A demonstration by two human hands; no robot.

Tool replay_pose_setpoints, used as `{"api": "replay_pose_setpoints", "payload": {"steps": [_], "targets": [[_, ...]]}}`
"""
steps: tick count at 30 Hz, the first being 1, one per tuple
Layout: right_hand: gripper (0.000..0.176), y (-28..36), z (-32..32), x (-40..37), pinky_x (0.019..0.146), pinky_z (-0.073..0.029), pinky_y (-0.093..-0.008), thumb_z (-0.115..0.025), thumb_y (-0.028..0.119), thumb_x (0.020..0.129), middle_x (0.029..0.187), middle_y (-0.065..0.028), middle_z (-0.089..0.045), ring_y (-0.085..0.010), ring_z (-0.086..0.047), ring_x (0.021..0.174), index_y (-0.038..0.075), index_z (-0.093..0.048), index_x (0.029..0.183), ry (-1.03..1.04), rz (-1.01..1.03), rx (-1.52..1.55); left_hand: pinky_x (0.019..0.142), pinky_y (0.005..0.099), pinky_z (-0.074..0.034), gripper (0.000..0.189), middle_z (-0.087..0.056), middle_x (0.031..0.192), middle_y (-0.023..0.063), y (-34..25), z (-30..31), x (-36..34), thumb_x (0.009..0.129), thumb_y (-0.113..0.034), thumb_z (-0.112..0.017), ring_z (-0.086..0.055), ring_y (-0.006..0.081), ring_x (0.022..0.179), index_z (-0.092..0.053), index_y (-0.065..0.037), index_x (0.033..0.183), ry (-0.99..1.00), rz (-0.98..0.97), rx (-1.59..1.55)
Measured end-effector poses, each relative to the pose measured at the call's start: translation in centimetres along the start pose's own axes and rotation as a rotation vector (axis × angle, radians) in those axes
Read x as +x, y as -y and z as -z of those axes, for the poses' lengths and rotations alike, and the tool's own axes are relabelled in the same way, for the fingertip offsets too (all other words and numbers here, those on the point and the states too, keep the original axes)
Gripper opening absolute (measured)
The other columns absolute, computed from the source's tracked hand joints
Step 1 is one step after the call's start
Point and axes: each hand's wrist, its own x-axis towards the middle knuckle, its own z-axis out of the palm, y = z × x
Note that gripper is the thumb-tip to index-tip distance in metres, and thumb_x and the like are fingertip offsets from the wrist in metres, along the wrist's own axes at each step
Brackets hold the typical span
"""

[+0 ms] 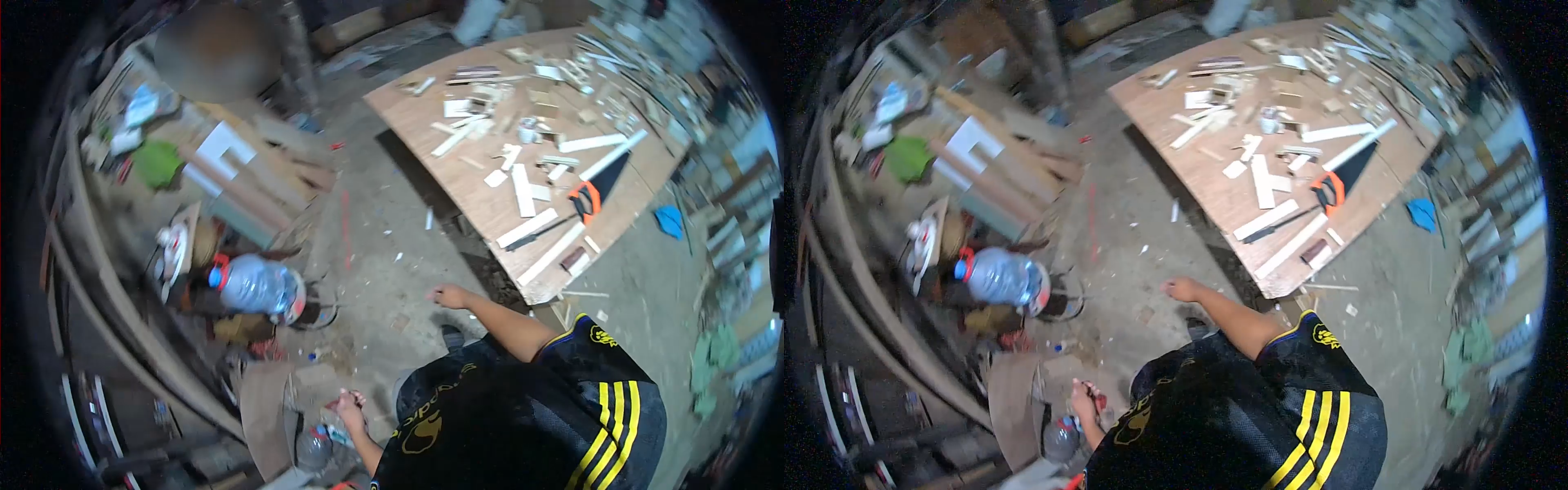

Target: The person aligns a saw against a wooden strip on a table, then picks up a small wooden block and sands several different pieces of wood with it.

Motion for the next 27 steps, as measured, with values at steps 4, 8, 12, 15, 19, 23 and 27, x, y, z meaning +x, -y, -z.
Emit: {"api": "replay_pose_setpoints", "payload": {"steps": [4,8,12,15,19,23,27], "targets": [[0.035,4.8,3.8,-1.9,0.085,-0.048,-0.0413,-0.045,0.033,0.092,0.104,-0.0179,-0.065,-0.0355,-0.06,0.094,0.01,-0.063,0.113,-0.052,0.013,0.12,0.06,0.0287,-0.048,0.05,-0.052,0.066,0.0055,-4.8,-5.8,7.0,0.098,-0.046,-0.045,-0.053,0.0149,0.061,-0.053,-0.003,0.073,0.082,-0.033,0.096],[0.038,-3.6,4.0,-4.1,0.087,-0.047,-0.0417,-0.044,0.036,0.093,0.105,-0.0181,-0.064,-0.035,-0.059,0.096,0.009,-0.063,0.111,-0.208,-0.099,-0.002,0.061,0.0291,-0.044,0.054,-0.049,0.062,0.0045,-9.8,-12.4,12.1,0.097,-0.046,-0.046,-0.049,0.0139,0.061,-0.049,-0.004,0.064,0.433,-0.122,0.262],[0.034,-7.9,4.4,-9.8,0.087,-0.046,-0.0428,-0.046,0.035,0.091,0.109,-0.0188,-0.063,-0.0334,-0.06,0.099,0.013,-0.064,0.111,-0.091,-0.404,-0.136,0.058,0.0303,-0.044,0.053,-0.05,0.061,0.0045,-11.6,-17.7,18.8,0.097,-0.049,-0.047,-0.05,0.0151,0.059,-0.046,-0.009,0.062,0.553,-0.121,0.339],[0.03,-9.8,3.2,-13.2,0.085,-0.047,-0.0425,-0.051,0.031,0.086,0.103,-0.0174,-0.065,-0.0331,-0.062,0.096,0.017,-0.066,0.108,-0.093,-0.552,-0.005,0.06,0.0293,-0.045,0.051,-0.051,0.064,0.0044,-13.8,-22.1,23.0,0.096,-0.049,-0.048,-0.051,0.0146,0.06,-0.048,-0.008,0.065,0.615,-0.061,0.312],[0.032,-21.5,-5.5,-14.2,0.073,-0.054,-0.0469,-0.054,0.009,0.08,0.105,-0.0118,-0.064,-0.0276,-0.063,0.086,0.011,-0.063,0.111,-0.223,-0.951,0.039,0.059,0.0287,-0.046,0.051,-0.049,0.062,0.0033,-20.1,-29.3,29.6,0.097,-0.049,-0.046,-0.048,0.0135,0.058,-0.043,-0.011,0.063,0.756,-0.083,0.397],[0.039,-15.3,-9.0,-11.8,0.066,-0.053,-0.0431,-0.057,0.012,0.081,0.108,-0.008,-0.064,-0.0249,-0.063,0.082,0.016,-0.06,0.12,-0.771,-1.174,1.109,0.055,0.0288,-0.037,0.057,-0.045,0.058,0.0028,-27.6,-37.1,37.0,0.097,-0.052,-0.043,-0.045,0.0135,0.056,-0.034,-0.012,0.057,1.047,-0.297,0.502],[0.043,-11.2,-6.4,-9.2,0.062,-0.054,-0.0425,-0.051,0.012,0.088,0.114,-0.0048,-0.06,-0.0226,-0.062,0.083,0.016,-0.051,0.13,-0.463,-1.065,0.751,0.052,0.0289,-0.035,0.06,-0.044,0.053,0.0006,-31.6,-44.0,43.7,0.096,-0.052,-0.044,-0.044,0.0115,0.051,-0.041,-0.01,0.054,1.033,-0.377,0.595]]}}
